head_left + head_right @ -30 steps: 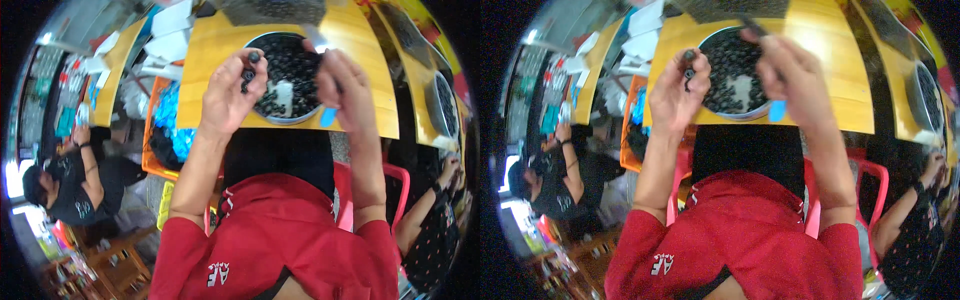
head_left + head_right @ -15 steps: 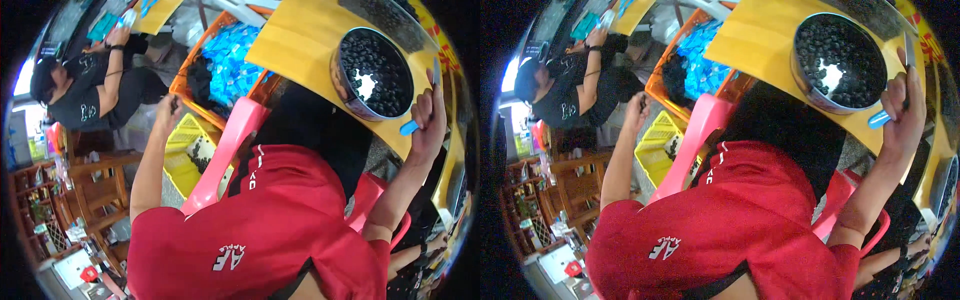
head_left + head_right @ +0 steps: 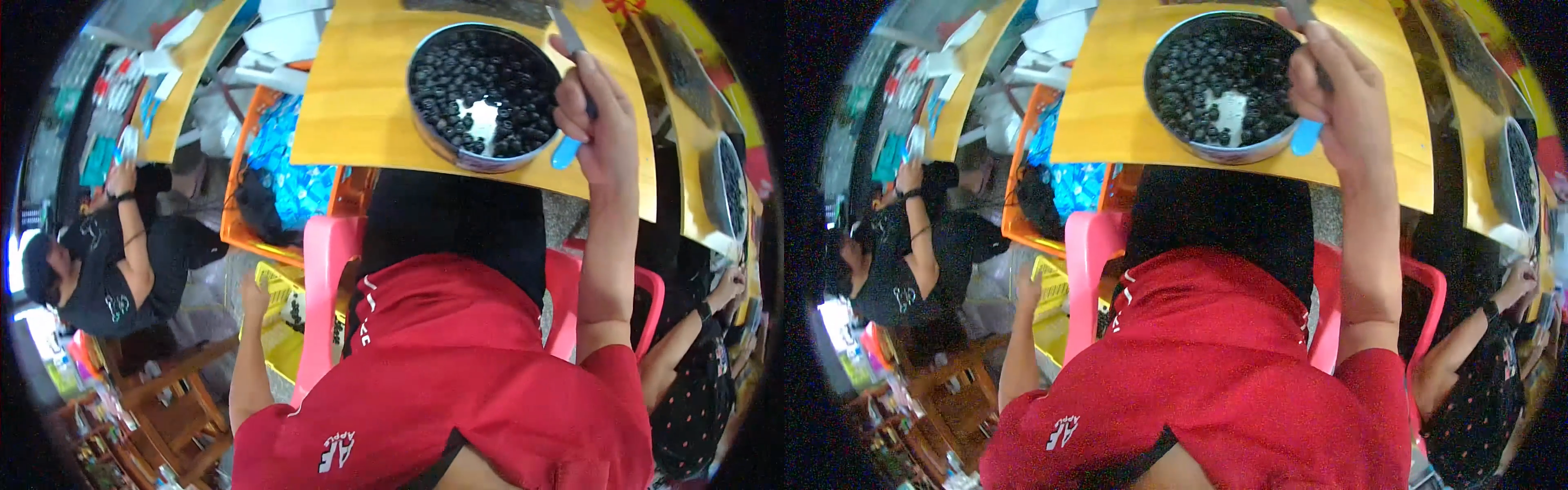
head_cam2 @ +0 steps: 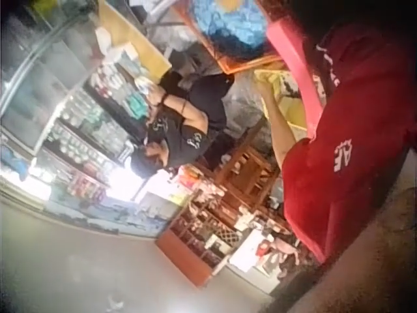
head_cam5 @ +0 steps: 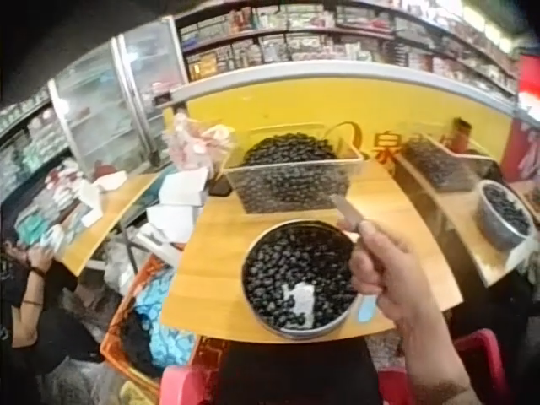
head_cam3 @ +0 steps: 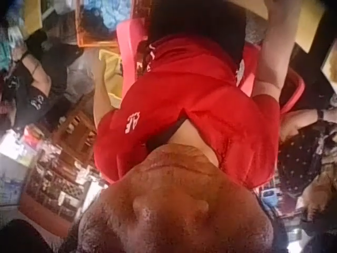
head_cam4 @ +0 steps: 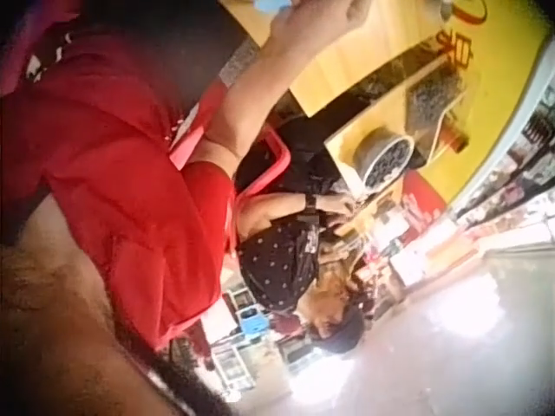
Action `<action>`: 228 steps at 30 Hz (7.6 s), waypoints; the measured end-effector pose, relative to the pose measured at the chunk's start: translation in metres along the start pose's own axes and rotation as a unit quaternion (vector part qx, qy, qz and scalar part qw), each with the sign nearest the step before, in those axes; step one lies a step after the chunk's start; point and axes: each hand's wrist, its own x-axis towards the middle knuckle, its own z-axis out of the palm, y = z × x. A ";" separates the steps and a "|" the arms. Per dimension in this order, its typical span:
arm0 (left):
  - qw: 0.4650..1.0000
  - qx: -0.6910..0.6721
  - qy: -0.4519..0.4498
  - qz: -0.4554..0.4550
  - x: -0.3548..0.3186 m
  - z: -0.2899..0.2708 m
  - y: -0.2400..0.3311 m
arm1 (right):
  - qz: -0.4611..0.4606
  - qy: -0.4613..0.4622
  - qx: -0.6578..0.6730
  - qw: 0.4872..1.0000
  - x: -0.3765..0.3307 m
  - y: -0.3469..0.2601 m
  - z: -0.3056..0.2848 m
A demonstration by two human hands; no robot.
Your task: Trimming or paring small black seeds using a small hand-held knife.
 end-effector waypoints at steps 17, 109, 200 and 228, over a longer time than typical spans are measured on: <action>0.770 0.047 -0.103 0.627 0.197 -0.159 0.493 | -0.005 -0.009 -0.009 1.000 0.002 0.006 -0.003; 0.503 -0.798 -0.214 0.254 0.144 -0.133 0.509 | -0.028 -0.041 -0.123 0.991 -0.005 0.010 0.012; 0.549 -0.782 -0.207 0.212 0.146 -0.144 0.510 | -0.153 -0.008 -0.191 0.969 -0.009 0.014 0.016; 0.516 -0.787 -0.223 0.254 0.147 -0.141 0.508 | -0.130 -0.058 -0.188 0.972 -0.006 0.010 0.012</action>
